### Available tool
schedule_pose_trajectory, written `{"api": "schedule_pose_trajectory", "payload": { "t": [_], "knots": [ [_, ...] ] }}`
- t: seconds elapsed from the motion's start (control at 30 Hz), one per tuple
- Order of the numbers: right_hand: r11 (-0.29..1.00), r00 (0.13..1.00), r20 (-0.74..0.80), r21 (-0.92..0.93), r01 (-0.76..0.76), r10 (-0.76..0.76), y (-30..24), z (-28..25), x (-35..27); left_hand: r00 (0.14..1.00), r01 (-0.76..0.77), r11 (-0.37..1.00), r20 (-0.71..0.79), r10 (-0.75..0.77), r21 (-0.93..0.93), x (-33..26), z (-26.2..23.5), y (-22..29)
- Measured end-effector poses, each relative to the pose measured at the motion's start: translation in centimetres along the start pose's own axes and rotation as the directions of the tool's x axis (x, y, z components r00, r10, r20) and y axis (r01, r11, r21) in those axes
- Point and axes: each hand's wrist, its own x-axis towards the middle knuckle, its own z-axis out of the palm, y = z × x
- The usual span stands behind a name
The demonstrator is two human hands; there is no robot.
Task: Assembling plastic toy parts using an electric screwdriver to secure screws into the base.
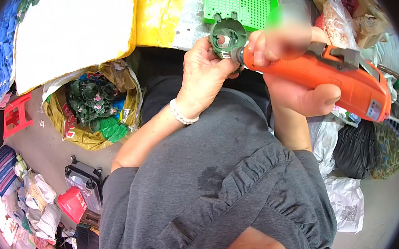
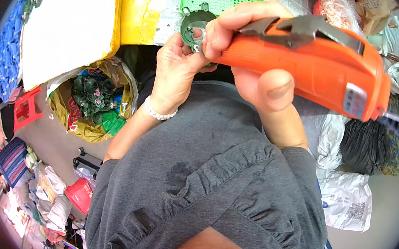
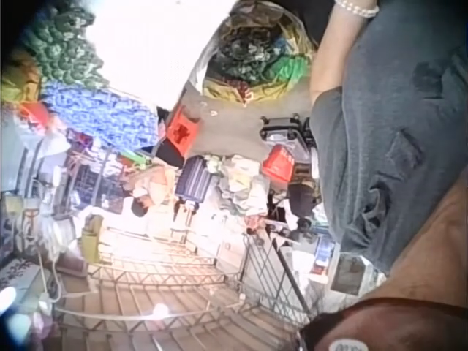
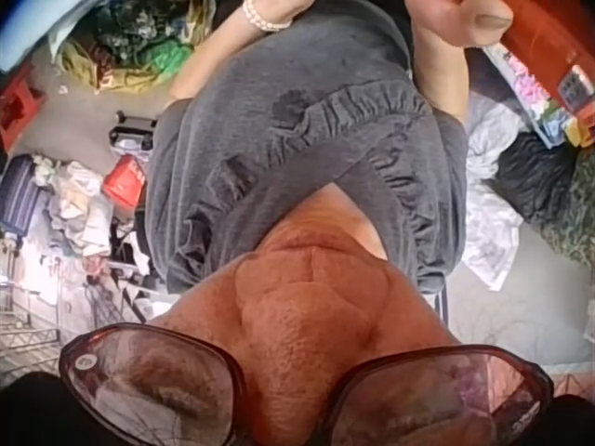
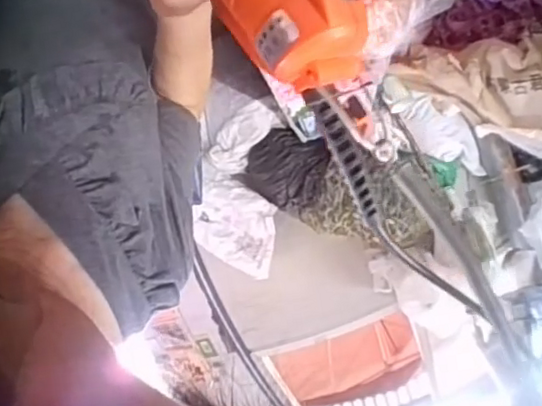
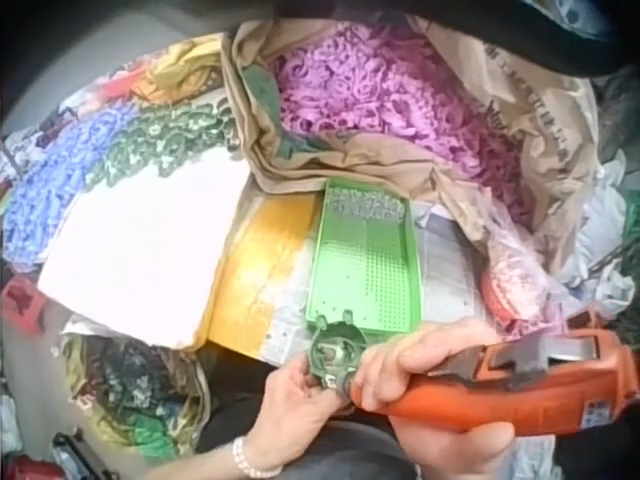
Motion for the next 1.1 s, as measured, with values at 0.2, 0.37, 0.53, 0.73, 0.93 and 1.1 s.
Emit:
{"api": "schedule_pose_trajectory", "payload": {
  "t": [0.2,0.37,0.53,0.73,0.93,1.1],
  "knots": [
    [1.0,0.997,0.071,0.005,-0.002,0.001,0.2,-0.2,0.0,0.995,-0.063,0.997,-0.078,0.066,0.04,-0.1,0.2,0.0],
    [0.998,0.999,0.031,0.065,-0.027,0.025,0.3,-0.3,0.2,0.997,-0.053,0.997,-0.061,0.057,0.061,0.0,-0.3,-0.1],
    [0.996,0.998,0.05,0.082,0.023,-0.027,-2.4,-1.5,1.3,0.998,0.056,0.987,-0.01,-0.058,-0.151,0.2,-0.8,0.1],
    [0.999,0.999,0.031,0.034,0.032,-0.033,-2.2,-2.0,1.0,0.994,0.109,0.974,0.047,-0.102,-0.199,0.2,-1.1,0.2],
    [0.999,1.0,0.01,0.03,0.013,-0.014,-1.2,-2.1,0.1,0.992,0.123,0.976,0.048,-0.116,-0.181,0.3,-1.0,-0.1],
    [0.999,1.0,-0.003,0.028,0.015,-0.015,-0.8,-2.2,-0.1,0.995,0.103,0.984,0.022,-0.101,-0.143,0.3,-0.9,-0.2]
  ]
}}
